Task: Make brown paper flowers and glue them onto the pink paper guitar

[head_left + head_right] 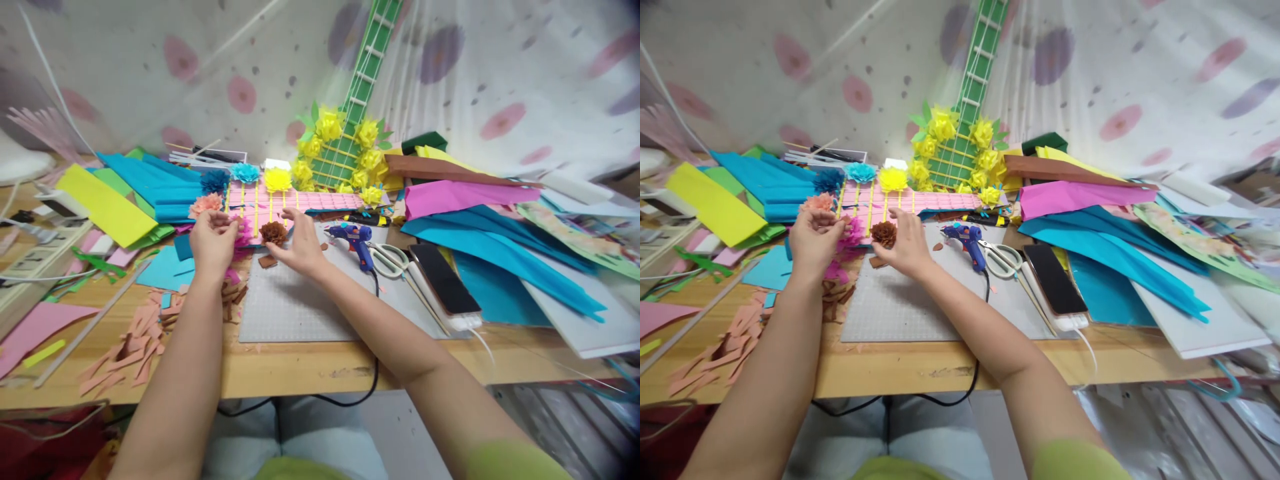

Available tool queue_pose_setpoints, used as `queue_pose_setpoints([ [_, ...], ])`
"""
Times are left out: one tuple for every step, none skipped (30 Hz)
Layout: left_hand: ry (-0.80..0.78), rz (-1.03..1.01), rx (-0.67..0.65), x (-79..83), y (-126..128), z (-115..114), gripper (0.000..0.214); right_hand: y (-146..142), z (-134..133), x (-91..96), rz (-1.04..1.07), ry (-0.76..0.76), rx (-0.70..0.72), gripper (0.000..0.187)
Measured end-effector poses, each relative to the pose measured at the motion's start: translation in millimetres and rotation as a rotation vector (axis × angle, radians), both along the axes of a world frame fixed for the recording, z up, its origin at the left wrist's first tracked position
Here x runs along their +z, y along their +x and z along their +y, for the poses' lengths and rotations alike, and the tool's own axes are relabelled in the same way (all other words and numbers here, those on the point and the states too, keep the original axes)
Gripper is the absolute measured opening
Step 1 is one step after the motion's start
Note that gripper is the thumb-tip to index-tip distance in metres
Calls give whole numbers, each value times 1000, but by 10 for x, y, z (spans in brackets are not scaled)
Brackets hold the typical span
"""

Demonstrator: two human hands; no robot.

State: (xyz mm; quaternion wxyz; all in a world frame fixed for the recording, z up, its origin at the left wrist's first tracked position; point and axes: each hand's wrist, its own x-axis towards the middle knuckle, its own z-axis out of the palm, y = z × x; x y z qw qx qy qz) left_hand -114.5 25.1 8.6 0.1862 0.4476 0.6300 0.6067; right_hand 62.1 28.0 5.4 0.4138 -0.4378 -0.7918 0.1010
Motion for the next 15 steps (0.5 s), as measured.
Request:
queue_pose_setpoints([
  [-1,24,7,-3,-6,-1,23,-107,29,-19,-22,4,21,69],
  [-1,45,11,0,-9,-6,23,-196,54,-38,-48,8,36,71],
  [0,64,17,8,-8,-16,22,-265,75,-58,-72,9,43,72],
  [-3,82,26,20,-2,-29,22,-316,95,-79,-92,7,46,73],
  [-12,101,35,35,6,-44,21,-351,113,-101,-103,4,47,74],
  [-27,118,43,51,16,-62,21,-373,133,-124,-102,3,48,74],
  [-49,131,47,67,27,-80,20,-386,153,-148,-92,4,50,74],
  [-76,141,47,83,37,-96,21,-392,174,-171,-75,8,54,74],
  [-107,149,45,95,46,-110,21,-394,196,-192,-59,14,60,73],
  [-141,156,39,105,52,-121,23,-393,217,-210,-44,18,65,71],
  [-176,161,34,111,56,-128,24,-390,237,-224,-34,17,68,70],
  [-211,166,30,115,58,-133,25,-387,254,-234,-28,11,70,68],
  [-243,171,28,116,61,-135,27,-383,269,-241,-22,1,71,66],
  [-269,176,27,115,65,-136,28,-377,280,-246,-13,-12,70,64],
  [-290,181,29,113,73,-136,29,-371,288,-250,0,-26,69,62],
])
